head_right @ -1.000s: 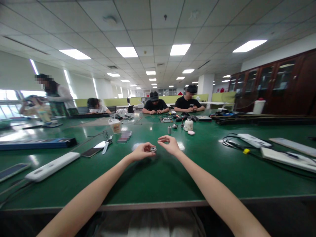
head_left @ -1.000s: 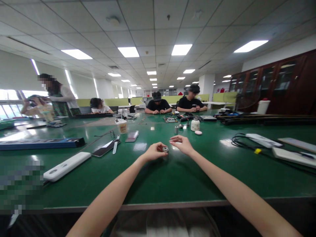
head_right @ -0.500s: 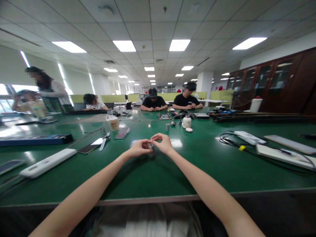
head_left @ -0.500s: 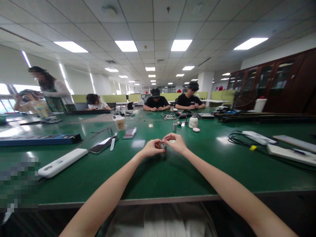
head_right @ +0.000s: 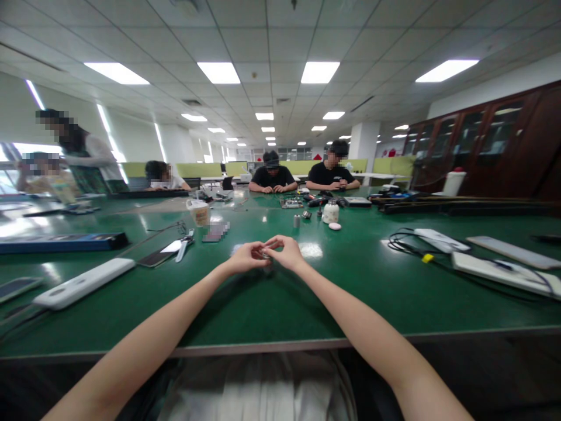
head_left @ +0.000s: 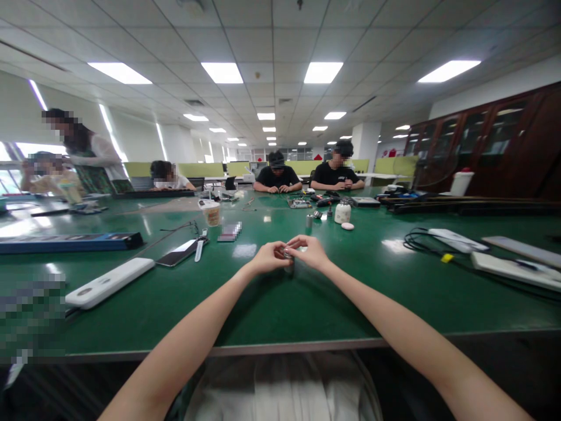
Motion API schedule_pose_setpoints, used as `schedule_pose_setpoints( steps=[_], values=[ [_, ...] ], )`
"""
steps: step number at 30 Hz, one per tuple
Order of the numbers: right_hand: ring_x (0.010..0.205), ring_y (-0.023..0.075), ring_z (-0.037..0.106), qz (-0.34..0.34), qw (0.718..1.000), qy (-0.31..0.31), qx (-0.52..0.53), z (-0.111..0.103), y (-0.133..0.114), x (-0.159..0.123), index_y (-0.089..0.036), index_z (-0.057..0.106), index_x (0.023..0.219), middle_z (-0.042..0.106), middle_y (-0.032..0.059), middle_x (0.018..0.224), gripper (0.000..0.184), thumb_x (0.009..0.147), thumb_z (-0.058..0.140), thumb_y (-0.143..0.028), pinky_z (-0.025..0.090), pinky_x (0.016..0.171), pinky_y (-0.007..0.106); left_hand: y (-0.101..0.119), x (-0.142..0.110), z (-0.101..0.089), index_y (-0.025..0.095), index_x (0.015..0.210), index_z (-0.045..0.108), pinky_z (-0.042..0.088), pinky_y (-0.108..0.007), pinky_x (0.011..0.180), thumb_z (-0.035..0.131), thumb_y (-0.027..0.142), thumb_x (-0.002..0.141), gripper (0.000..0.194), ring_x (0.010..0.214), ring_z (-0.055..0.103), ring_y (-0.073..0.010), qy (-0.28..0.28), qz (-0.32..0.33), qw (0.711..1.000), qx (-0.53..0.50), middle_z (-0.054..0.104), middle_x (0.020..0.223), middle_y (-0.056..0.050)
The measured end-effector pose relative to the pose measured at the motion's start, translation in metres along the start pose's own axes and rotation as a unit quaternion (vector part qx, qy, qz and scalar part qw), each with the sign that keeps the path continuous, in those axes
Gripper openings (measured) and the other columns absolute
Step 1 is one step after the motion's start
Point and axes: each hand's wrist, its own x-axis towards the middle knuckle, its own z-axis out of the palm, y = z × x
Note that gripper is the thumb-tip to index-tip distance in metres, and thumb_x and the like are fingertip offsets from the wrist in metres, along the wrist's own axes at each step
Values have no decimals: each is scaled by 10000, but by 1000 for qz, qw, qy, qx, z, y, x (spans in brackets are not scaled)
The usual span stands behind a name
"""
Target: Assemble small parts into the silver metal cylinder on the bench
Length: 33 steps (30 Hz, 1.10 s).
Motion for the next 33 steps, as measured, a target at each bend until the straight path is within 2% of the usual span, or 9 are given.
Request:
schedule_pose_setpoints(
  steps=[2, 6, 10, 15, 21, 25, 28, 30, 33],
  values=[
    [703, 198, 703, 5, 1000, 15, -13, 0, -2, 0, -167, 695, 838, 736, 52, 736, 218, 693, 766, -313, 525, 650, 281, 0, 0, 0, 124, 953, 639, 525, -267, 631, 791, 244, 595, 407, 670, 677, -168, 0, 0, 1000, 7, 703, 749, -24],
    [525, 174, 645, 25, 993, 115, -24, -6, -7, -1, -169, 659, 842, 625, -8, 524, 276, 772, 672, -436, 465, 530, 255, 5, -2, -4, 125, 1047, 655, 541, -298, 687, 802, 292, 606, 494, 746, 688, -195, -3, 9, 998, 61, 721, 816, -58],
    [516, 180, 654, 49, 990, 130, 15, -14, -5, -2, -175, 606, 933, 563, -52, 461, 228, 811, 590, -366, 449, 519, 245, 19, -4, -8, 157, 1099, 658, 537, -339, 825, 795, 385, 649, 522, 950, 688, -240, 23, 34, 996, 79, 739, 998, -104],
    [563, 164, 646, 86, 994, 64, 34, -12, 7, -3, -180, 598, 948, 601, -48, 525, 182, 777, 566, -234, 462, 573, 253, 25, -4, -9, 151, 1071, 666, 540, -360, 847, 754, 360, 713, 424, 896, 720, -250, 62, 28, 996, 49, 771, 887, -98],
    [713, 144, 616, 127, 987, -78, 56, 4, 21, -10, -180, 587, 1011, 661, -10, 815, 437, 600, 677, -65, 506, 672, 272, 25, -5, -5, 163, 1030, 661, 542, -328, 778, 752, 281, 708, 355, 812, 729, -233, 86, 55, 992, 80, 769, 814, -66],
    [822, 173, 624, 112, 984, -135, 45, 10, 26, -14, -170, 590, 1017, 666, 19, 898, 409, 637, 740, -162, 505, 789, 329, 29, -3, -2, 175, 979, 632, 530, -295, 736, 747, 250, 707, 304, 778, 724, -209, 123, 90, 985, 81, 758, 784, -46],
    [874, 185, 624, 90, 986, -137, 22, 10, 28, -16, -162, 597, 1054, 672, 47, 974, 406, 683, 741, -244, 490, 850, 351, 23, 3, -11, 185, 956, 617, 518, -304, 755, 747, 286, 717, 290, 792, 722, -209, 176, 96, 975, 93, 760, 780, -42],
    [894, 184, 630, 83, 986, -145, 22, 9, 28, -16, -163, 601, 1063, 677, 52, 993, 390, 704, 727, -250, 486, 873, 346, 12, 5, -23, 192, 949, 617, 510, -322, 768, 741, 326, 724, 290, 798, 719, -217, 212, 77, 966, 124, 766, 784, -44],
    [903, 182, 637, 71, 985, -155, 22, 7, 29, -16, -161, 606, 1065, 683, 55, 1002, 375, 717, 717, -245, 487, 881, 339, -12, 5, -42, 199, 949, 630, 513, -338, 758, 747, 324, 704, 300, 777, 718, -227, 209, 15, 962, 173, 770, 774, -37]
  ],
)
